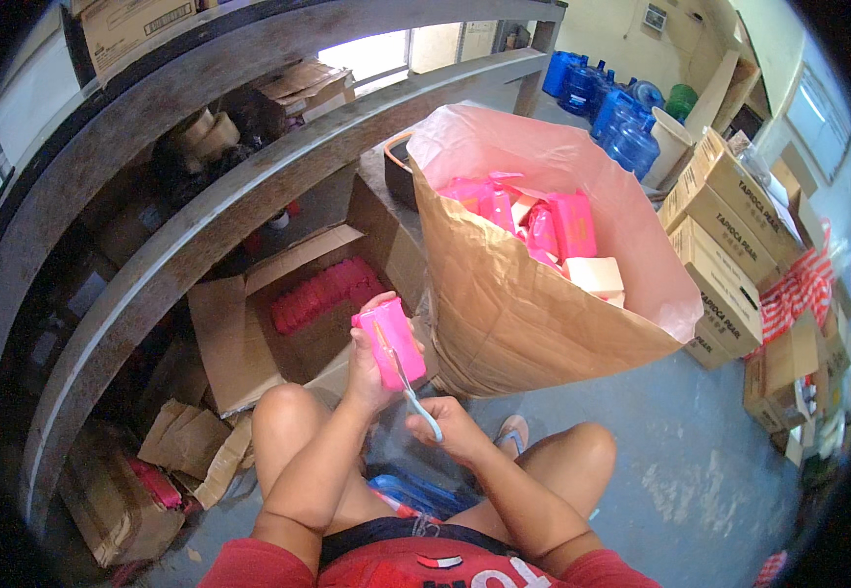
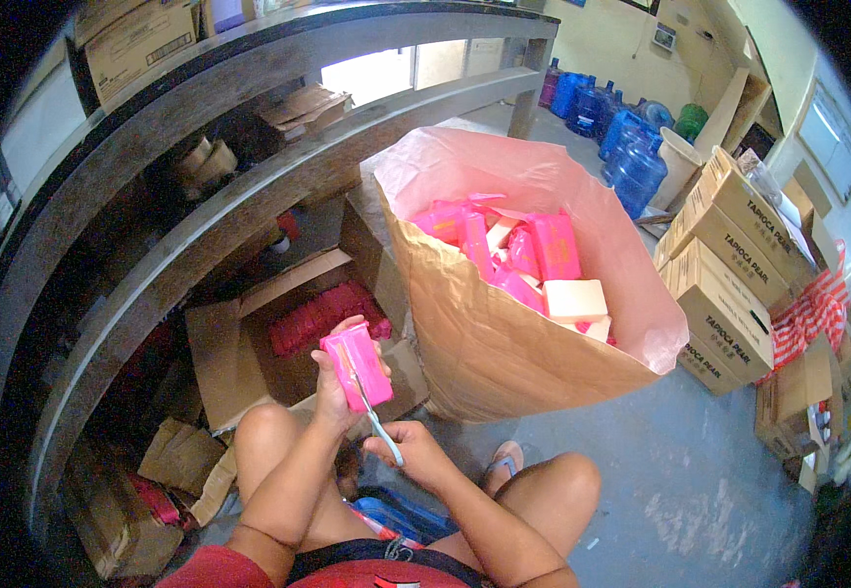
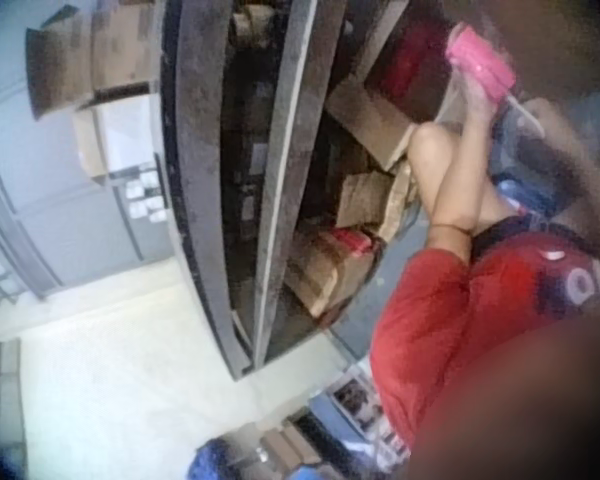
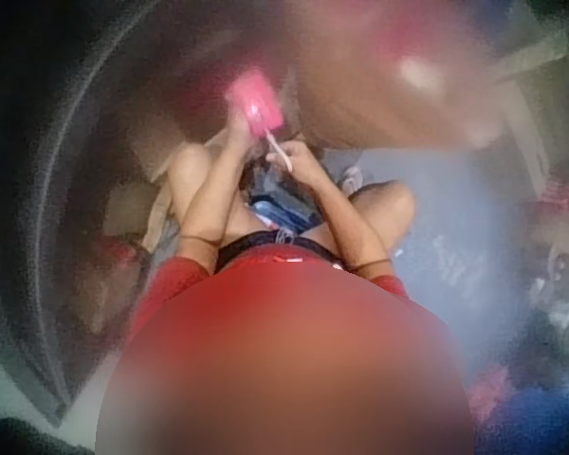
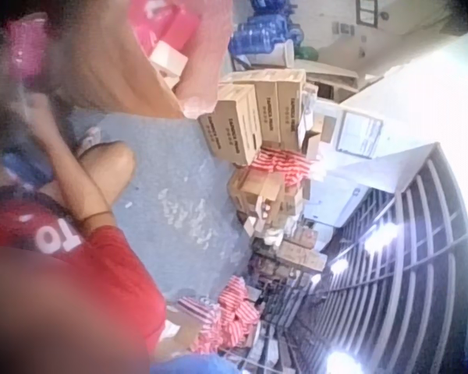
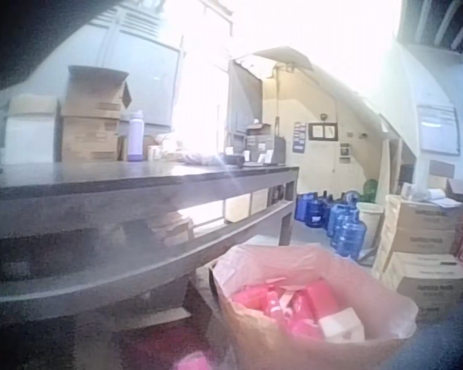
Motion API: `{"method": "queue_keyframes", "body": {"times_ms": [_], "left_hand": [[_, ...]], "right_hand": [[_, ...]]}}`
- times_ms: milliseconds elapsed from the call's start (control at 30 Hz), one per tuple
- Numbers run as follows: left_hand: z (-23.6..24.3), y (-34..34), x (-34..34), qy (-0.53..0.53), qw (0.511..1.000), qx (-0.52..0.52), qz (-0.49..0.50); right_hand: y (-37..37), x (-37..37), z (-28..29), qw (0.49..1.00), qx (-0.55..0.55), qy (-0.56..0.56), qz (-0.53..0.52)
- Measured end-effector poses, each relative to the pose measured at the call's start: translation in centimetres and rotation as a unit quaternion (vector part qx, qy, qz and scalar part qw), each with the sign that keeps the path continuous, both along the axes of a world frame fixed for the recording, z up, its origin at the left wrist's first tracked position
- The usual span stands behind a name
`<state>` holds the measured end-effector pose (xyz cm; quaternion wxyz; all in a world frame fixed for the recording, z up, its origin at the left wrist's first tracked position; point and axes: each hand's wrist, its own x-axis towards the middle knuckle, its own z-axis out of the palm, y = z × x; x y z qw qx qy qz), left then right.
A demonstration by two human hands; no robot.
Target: The person sits on the floor and repeatedly picks up pink-wrapped packages from a large paper bag. Using scissors, they cut open each package and place the opened items into a cardboard box beside them. The process continues with multiple packages throughout the clip.
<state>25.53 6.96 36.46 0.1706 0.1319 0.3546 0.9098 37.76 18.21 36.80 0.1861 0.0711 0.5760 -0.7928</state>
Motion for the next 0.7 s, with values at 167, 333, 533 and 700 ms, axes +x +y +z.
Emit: {"method": "queue_keyframes", "body": {"times_ms": [167,333,533,700], "left_hand": [[0.3,0.38,0.37,-0.008,1.0,-0.001,-0.007],[0.16,0.49,0.58,0.034,0.999,-0.022,-0.016],[0.15,0.82,0.98,0.034,0.999,-0.009,-0.028],[0.27,0.73,1.07,0.035,0.999,-0.018,-0.032]], "right_hand": [[-0.03,0.11,-0.06,1.0,0.01,0.018,-0.019],[-0.26,0.12,0.14,0.999,-0.012,0.022,-0.027],[-0.19,0.27,0.37,0.998,0.003,0.034,-0.044],[-0.23,0.37,0.17,0.998,-0.028,0.032,-0.038]]}}
